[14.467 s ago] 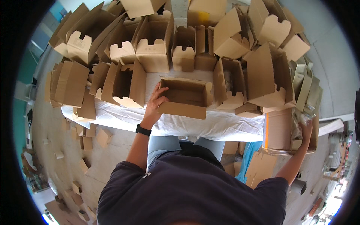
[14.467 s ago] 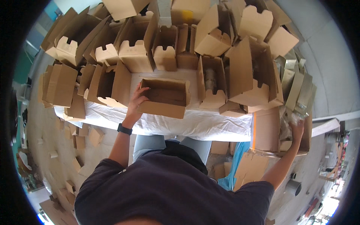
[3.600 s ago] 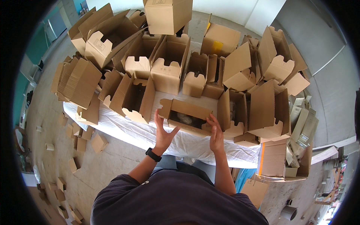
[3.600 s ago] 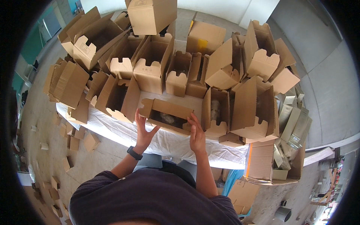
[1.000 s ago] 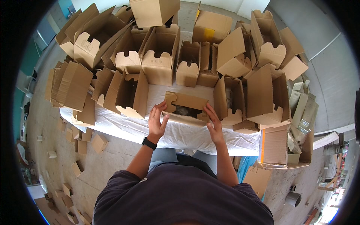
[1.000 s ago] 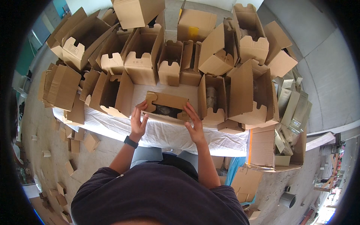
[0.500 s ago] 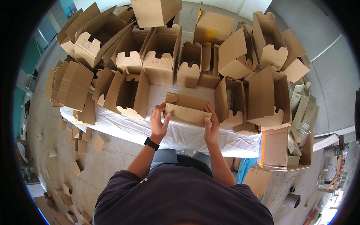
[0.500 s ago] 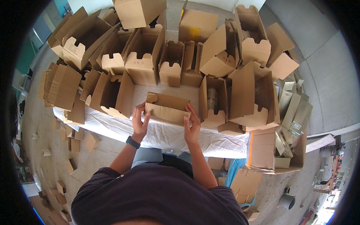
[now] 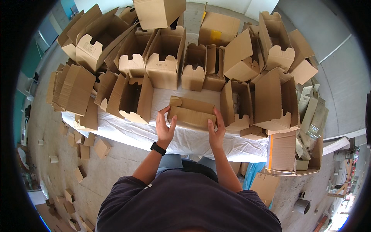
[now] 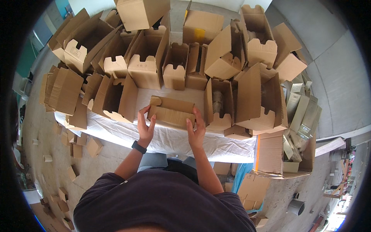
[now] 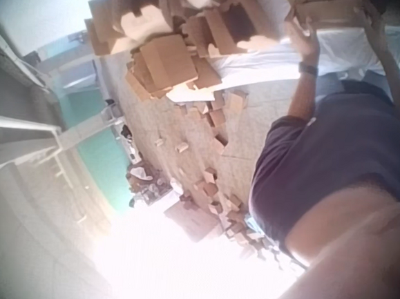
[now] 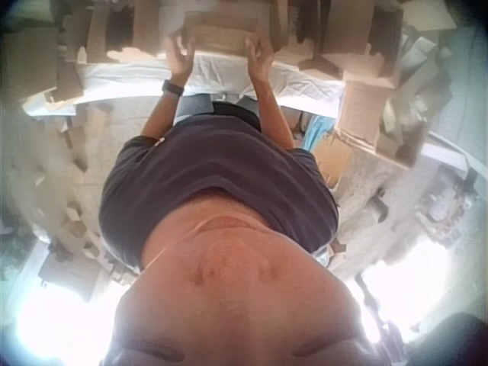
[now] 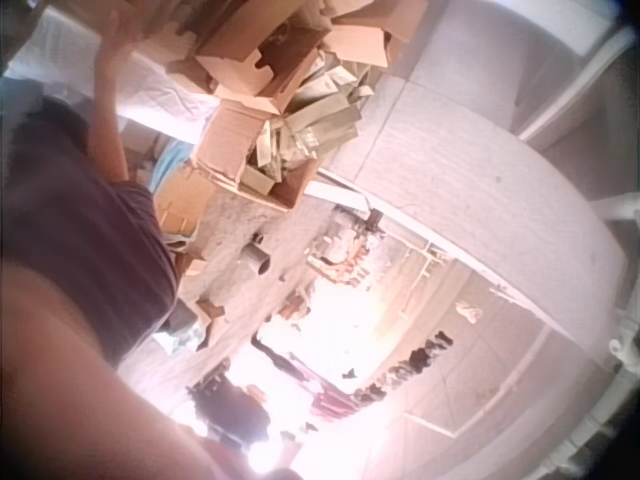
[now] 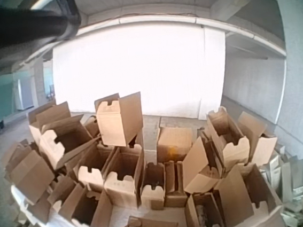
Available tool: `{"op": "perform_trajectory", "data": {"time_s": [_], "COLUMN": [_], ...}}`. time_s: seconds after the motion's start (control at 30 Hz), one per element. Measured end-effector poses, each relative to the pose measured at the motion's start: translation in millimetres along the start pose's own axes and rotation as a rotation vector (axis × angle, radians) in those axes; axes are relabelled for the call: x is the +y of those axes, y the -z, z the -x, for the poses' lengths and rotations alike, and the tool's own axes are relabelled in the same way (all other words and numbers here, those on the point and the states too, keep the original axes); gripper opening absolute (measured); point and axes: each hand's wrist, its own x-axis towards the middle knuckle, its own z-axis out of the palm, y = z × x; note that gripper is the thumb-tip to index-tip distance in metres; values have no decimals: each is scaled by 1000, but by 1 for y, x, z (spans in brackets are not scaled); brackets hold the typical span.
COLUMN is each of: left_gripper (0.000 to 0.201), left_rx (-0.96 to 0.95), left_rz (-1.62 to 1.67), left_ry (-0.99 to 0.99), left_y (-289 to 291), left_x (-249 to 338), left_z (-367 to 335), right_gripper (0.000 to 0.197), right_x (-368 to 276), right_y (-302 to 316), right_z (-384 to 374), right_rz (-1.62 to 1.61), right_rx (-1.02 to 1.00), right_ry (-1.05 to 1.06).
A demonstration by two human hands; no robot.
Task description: The person organizes cardboard boxes on a table, picking them up and placing items inside them by hand.
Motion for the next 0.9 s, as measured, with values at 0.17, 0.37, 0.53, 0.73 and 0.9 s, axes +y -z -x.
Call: {"op": "perform_trajectory", "data": {"time_s": [0.17, 0.37, 0.53, 0.73, 0.9], "left_gripper": [42, 54, 57, 55, 55], "left_rx": [-11, 12, -35, -93, -112], "left_rz": [67, 484, 615, 626, 724], "left_ry": [56, 405, 430, 436, 471], "left_y": [-3, -17, -17, -14, -12], "left_x": [-3, -7, -11, -10, -10], "left_z": [1, 7, 5, 2, 2], "right_gripper": [69, 67, 63, 61, 62], "right_x": [-2, 1, 3, -3, -9], "right_y": [-2, -3, -6, -2, 0], "right_z": [1, -1, -3, -6, -4], "right_rz": [-146, -229, -309, -249, -243], "right_rx": [13, -10, -54, -121, -174], "right_ry": [-125, -163, -114, -73, -154]}}
